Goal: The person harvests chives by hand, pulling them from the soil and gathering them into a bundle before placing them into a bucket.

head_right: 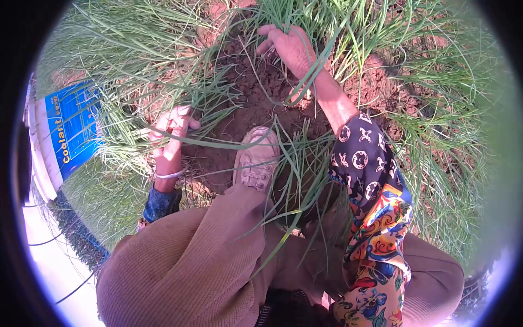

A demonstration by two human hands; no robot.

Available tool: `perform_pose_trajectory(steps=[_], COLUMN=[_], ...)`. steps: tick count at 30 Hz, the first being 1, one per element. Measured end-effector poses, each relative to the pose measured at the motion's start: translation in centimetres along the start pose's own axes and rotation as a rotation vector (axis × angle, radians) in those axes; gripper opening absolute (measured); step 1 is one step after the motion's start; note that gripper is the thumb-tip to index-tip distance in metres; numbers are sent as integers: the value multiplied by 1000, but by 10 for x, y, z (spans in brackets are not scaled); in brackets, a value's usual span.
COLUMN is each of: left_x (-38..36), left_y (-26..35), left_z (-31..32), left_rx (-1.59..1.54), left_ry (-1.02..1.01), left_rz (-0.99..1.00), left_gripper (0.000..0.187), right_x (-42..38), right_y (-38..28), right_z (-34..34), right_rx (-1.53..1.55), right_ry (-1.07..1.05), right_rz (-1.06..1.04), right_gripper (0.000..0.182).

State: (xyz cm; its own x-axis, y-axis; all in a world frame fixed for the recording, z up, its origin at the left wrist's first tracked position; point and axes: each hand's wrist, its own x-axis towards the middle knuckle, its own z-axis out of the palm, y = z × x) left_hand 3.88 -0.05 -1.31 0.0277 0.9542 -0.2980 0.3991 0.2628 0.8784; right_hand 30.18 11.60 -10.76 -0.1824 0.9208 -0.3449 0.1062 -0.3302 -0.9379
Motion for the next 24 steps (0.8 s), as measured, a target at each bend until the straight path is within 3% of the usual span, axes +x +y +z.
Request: perform_pose_trajectory(steps=[3,6,8,9,10,14,16,17,21,24], left_x=[-13,-19,-20,-22,-24,-29,-33,-32,-33,-33], left_y=[-9,-19,-19,-11,-4,7,2,1,-10,-15], left_z=[3,5,11,14,14,28,30,29,24,25], left_rx=[-130,-193,-244,-279,-313,-243,-347,-341,-275,-380], left_ry=[12,32,76,48,29,17,16,17,-21,-34], left_rz=[45,32,13,-50,-112,-78,-191,-155,-97,-147], left_gripper=[22,22,18,18,17,14,14,15,17,19], right_x=[-4,-15,-17,-21,-21,-20,-16,-14,12,22], right_y=[6,-9,3,0,-3,26,10,-9,19,13], right_z=[4,16,27,31,38,46,57,63,84,70], right_rx=[-120,34,-30,-166,-300,-306,-426,-455,-433,-149], right_ry=[-83,-232,-296,-253,-215,-37,-20,-114,69,163], right_rz=[-202,115,270,253,227,30,-7,66,-445,57], right_gripper=[40,33,29,27,27,30,32,31,21,18])
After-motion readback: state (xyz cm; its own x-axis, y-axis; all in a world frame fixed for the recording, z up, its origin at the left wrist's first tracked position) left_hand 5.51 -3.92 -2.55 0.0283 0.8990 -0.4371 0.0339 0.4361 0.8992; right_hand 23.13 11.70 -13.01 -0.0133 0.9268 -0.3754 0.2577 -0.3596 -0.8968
